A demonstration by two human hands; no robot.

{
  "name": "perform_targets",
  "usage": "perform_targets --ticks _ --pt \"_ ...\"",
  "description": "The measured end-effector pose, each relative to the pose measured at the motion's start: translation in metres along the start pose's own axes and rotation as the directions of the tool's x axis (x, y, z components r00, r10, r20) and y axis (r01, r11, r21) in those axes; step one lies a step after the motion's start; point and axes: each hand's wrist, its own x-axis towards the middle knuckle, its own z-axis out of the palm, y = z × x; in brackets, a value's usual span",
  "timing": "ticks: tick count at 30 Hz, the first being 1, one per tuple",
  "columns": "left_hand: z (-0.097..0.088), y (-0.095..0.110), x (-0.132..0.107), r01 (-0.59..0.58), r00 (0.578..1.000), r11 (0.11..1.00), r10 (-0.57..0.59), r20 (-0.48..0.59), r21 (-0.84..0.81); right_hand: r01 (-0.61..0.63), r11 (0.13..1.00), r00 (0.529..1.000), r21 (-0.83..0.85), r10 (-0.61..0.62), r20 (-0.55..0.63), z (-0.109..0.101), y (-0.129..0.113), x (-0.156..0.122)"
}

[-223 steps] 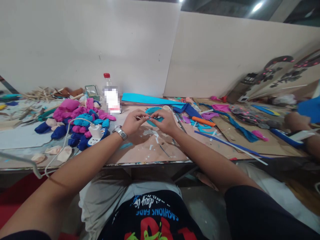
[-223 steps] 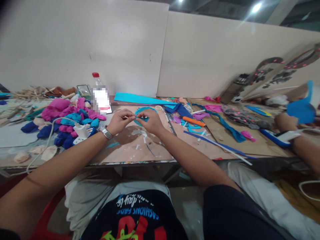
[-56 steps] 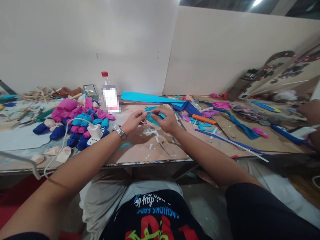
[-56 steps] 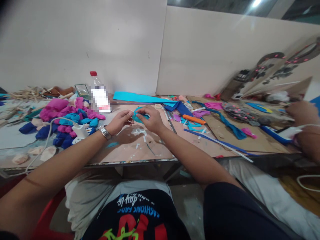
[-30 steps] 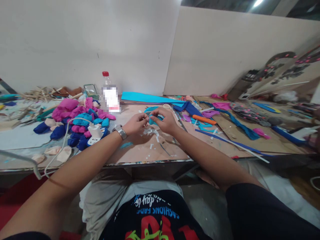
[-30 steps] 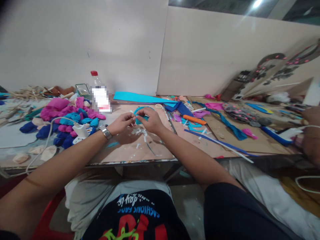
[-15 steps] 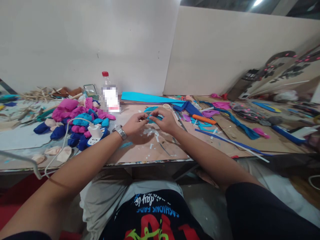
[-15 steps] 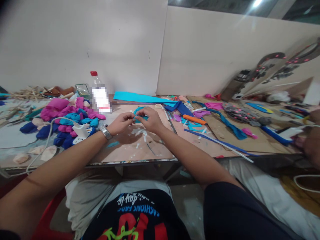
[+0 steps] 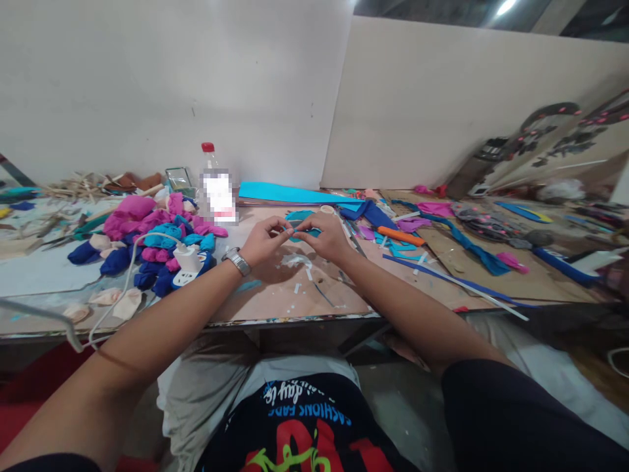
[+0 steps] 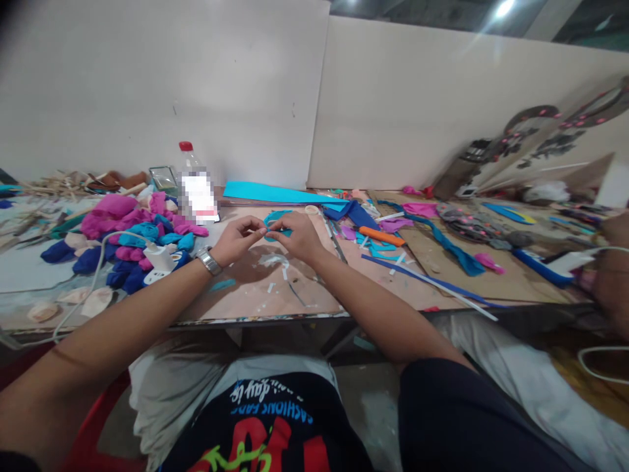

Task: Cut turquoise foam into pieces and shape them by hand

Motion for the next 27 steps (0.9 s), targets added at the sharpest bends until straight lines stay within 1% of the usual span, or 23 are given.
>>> perform_targets --ticks 5,7,12,16,21,27 --pt "0.000 0.000 0.000 -0.012 1.000 1.000 0.012 -0.005 0.010 0.050 0.998 0.999 -0.026 -0.049 0.005 -0.001 0.000 0.001" --pt "0.000 0.000 -0.001 -0.012 1.000 1.000 0.011 0.006 0.017 0.052 0.998 0.999 -0.030 -0.052 0.014 -0.002 -0.002 0.001" --pt "0.000 -0.001 -0.002 -0.014 0.998 0.999 0.012 0.054 0.037 0.045 0.999 0.999 -0.016 -0.044 0.024 -0.002 -0.006 0.002" --pt "0.000 -0.001 -0.002 -0.017 0.993 1.000 0.016 0.114 0.005 0.035 0.999 0.999 -0.003 -0.035 0.018 -0.002 -0.009 0.002" --pt "0.000 0.002 -0.002 0.004 0.995 1.000 -0.002 0.099 -0.017 0.039 0.999 0.999 0.026 -0.039 0.029 -0.001 -0.010 0.001" --pt "-0.001 0.008 -0.004 0.016 0.989 0.998 -0.006 0.148 -0.066 -0.010 0.999 1.000 0.052 0.011 -0.007 0.000 -0.010 0.001"
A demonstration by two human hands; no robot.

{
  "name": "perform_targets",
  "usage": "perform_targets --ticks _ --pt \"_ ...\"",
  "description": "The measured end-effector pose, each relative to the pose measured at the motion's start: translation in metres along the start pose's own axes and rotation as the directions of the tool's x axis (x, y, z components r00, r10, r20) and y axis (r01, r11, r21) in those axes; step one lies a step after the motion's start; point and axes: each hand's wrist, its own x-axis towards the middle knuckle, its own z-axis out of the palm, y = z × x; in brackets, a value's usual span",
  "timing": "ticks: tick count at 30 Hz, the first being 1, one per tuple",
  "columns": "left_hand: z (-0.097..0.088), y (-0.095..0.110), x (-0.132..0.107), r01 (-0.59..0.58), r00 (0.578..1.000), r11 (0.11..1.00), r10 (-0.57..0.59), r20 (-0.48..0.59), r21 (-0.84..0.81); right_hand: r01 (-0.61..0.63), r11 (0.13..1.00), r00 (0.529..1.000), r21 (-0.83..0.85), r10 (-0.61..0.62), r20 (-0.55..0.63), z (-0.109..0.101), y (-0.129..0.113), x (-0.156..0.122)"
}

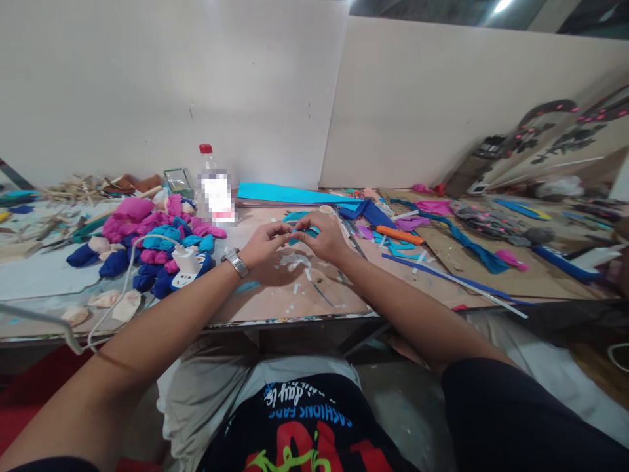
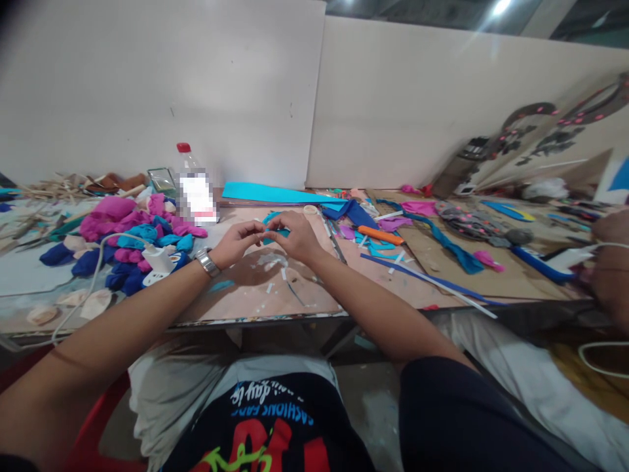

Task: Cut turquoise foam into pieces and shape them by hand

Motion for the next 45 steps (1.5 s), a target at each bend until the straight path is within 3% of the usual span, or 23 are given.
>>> perform_targets --ticks 8,18,22,30,38,45 --pt "0.002 -0.001 -0.001 -0.028 0.998 0.997 0.024 0.056 0.074 -0.046 0.999 0.999 -0.008 0.046 -0.026 0.000 0.004 -0.001" --pt "0.003 -0.001 0.000 -0.011 1.000 0.990 0.009 0.009 0.141 -0.041 0.999 0.999 -0.011 0.041 -0.024 0.000 0.005 -0.001" --pt "0.001 0.000 0.003 -0.065 0.997 0.995 0.068 -0.042 0.079 -0.004 0.999 1.000 -0.046 0.004 -0.009 -0.003 0.007 0.000" --pt "-0.002 0.000 0.004 -0.007 1.000 0.996 0.009 -0.014 0.087 0.081 0.996 0.996 -0.041 -0.079 0.045 -0.005 0.005 0.001" --pt "-0.003 -0.003 0.004 -0.074 0.997 0.996 0.074 -0.008 0.055 0.050 0.996 0.998 -0.072 -0.047 0.043 -0.004 0.002 0.002" --pt "-0.002 -0.005 0.007 -0.038 0.996 0.999 0.037 -0.076 -0.008 0.075 0.996 0.997 -0.047 -0.074 0.014 -0.006 -0.004 0.001"
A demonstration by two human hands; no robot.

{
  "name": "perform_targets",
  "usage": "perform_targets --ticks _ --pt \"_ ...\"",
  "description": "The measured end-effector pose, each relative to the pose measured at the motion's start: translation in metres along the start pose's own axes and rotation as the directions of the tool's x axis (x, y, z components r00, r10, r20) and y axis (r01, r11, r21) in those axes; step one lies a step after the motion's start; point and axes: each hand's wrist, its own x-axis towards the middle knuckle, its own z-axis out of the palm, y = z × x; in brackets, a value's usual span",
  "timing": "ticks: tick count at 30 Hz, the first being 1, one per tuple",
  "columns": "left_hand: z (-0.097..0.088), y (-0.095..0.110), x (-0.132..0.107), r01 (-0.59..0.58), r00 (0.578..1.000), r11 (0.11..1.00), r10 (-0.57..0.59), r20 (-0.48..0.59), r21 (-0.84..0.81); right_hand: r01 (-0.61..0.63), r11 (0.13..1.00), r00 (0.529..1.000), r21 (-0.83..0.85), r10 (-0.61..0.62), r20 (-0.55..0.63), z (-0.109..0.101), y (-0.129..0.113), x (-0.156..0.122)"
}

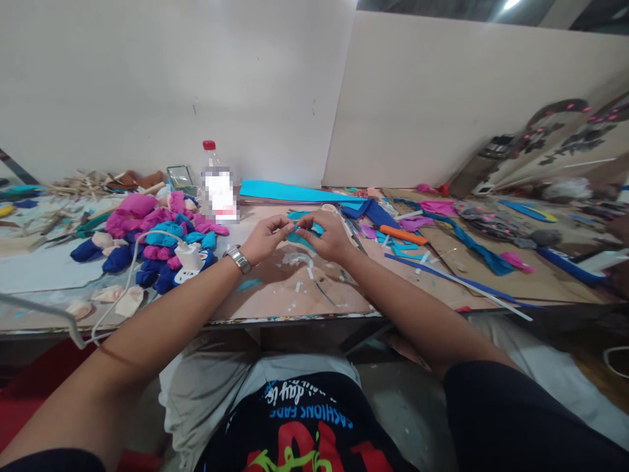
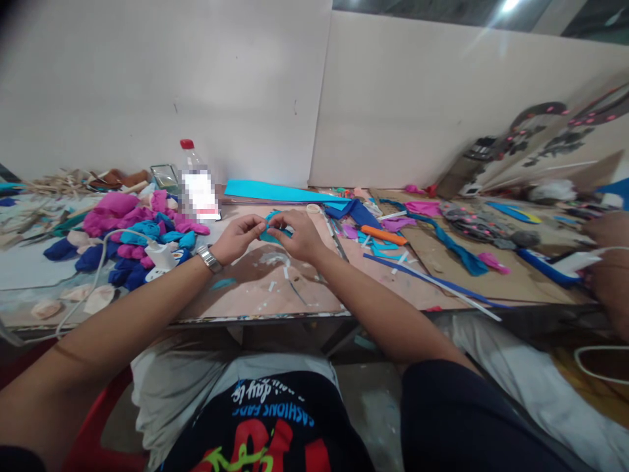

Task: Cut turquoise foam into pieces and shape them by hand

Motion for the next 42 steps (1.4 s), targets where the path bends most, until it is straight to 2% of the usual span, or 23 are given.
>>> perform_targets --ticks 5,12,18,27,37,42 --pt "0.0000 0.0012 0.0008 -0.012 1.000 1.000 0.012 -0.011 0.013 -0.002 1.000 1.000 -0.023 0.001 -0.011 -0.0011 -0.0004 -0.0004" --pt "0.0001 0.0008 -0.0006 -0.105 0.985 0.977 0.128 -0.115 0.187 -0.011 1.000 1.000 -0.015 0.010 -0.023 0.0007 0.0019 -0.0008" --pt "0.0006 -0.0016 -0.0022 -0.117 0.988 0.976 0.134 -0.079 0.186 -0.013 1.000 0.999 -0.005 0.013 -0.042 0.0010 0.0041 -0.0010" --pt "-0.0004 -0.0023 -0.0011 -0.105 0.988 0.979 0.123 -0.095 0.177 0.002 1.000 0.999 -0.013 -0.002 -0.044 -0.0002 0.0009 -0.0003" --pt "0.0003 0.0008 -0.0032 -0.130 0.985 0.965 0.153 -0.084 0.230 -0.019 1.000 0.999 -0.004 0.019 -0.049 -0.0002 0.0002 -0.0004" --pt "0.0004 -0.0017 -0.0031 -0.129 0.988 0.973 0.143 -0.063 0.194 -0.051 0.999 0.998 -0.005 0.051 -0.041 -0.0009 -0.0010 0.0001"
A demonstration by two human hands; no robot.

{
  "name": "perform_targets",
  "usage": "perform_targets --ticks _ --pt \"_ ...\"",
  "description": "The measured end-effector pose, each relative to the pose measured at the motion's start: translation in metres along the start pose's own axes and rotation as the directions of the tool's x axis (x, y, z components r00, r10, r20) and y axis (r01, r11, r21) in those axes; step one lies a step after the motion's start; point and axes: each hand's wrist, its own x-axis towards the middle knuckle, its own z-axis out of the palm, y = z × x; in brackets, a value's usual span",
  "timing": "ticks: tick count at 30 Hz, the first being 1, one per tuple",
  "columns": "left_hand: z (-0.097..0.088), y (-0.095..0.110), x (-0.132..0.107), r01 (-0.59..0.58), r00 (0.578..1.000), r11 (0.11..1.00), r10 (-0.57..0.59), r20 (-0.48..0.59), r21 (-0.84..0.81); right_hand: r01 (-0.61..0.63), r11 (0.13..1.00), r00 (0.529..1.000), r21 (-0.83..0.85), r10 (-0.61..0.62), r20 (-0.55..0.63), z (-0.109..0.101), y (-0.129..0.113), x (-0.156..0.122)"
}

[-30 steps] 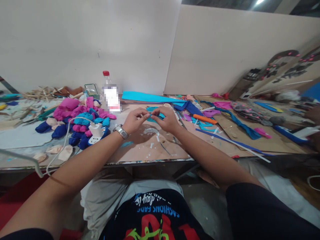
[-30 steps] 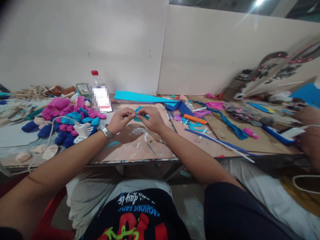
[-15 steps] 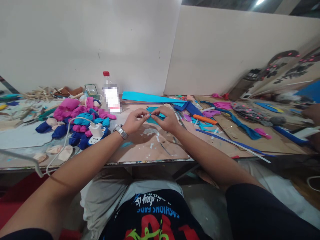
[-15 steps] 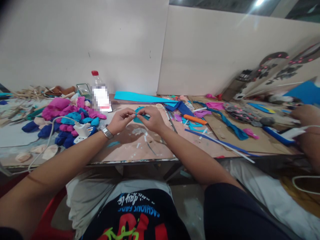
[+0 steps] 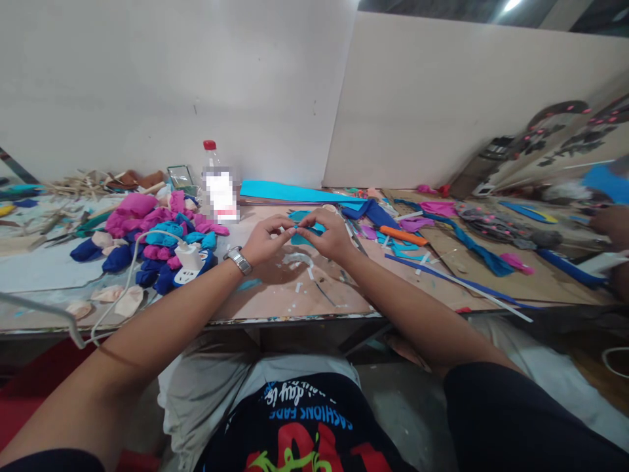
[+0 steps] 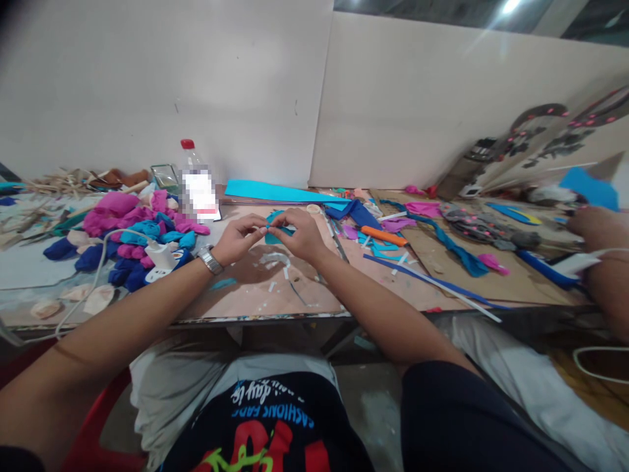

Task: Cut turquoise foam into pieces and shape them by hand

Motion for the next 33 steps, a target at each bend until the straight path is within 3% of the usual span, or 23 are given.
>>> perform_targets --ticks 18,24,33 --pt "-0.0003 -0.0041 0.0027 0.076 0.997 0.988 -0.075 0.013 -0.137 0.038 0.999 0.999 0.009 -0.038 -0.015 0.0002 0.0019 -0.0005" --pt "-0.0035 0.0016 0.0030 0.117 0.989 0.983 -0.103 0.102 -0.143 0.057 0.998 0.998 0.014 -0.057 0.005 0.0008 0.0036 -0.0009" --pt "0.0011 0.0024 0.0007 0.192 0.976 0.962 -0.168 0.136 -0.194 0.055 0.998 0.998 0.027 -0.056 0.025 0.0019 0.0008 -0.0009"
